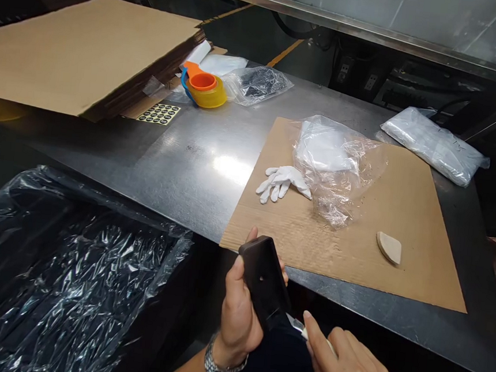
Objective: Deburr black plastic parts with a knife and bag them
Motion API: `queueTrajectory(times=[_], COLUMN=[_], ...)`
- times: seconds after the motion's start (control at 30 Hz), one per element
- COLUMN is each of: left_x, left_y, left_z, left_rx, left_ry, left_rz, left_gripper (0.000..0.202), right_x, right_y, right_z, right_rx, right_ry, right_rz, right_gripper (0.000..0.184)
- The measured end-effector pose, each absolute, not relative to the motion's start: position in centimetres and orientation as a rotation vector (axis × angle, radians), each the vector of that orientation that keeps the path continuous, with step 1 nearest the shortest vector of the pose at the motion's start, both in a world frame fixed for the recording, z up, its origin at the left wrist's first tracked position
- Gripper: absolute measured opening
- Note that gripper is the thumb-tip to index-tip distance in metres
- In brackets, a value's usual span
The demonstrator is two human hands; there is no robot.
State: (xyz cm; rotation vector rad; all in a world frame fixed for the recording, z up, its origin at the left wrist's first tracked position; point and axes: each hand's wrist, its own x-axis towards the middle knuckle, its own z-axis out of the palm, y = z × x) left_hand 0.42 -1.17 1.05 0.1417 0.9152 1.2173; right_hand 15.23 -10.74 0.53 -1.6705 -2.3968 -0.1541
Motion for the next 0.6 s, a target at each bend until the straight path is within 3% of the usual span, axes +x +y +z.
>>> queueTrajectory(times=[0.33, 0.6], left_x=[0.27, 0.0], left_y=[-1.01, -0.67], left_z=[1.2, 1.05], left_rx=[0.141, 0.153], left_ry=[0.966, 1.049], left_rz=[1.173, 1.009], left_gripper=[0.052, 0.054], right_x=[15.36, 15.65], right_y=[-10.36, -9.83], right_z=[0.57, 0.76], right_rx=[-1.641, -1.57], right_ry=[-2.493, -2.354], right_rz=[-0.338, -0.087], right_gripper=[0.035, 0.023])
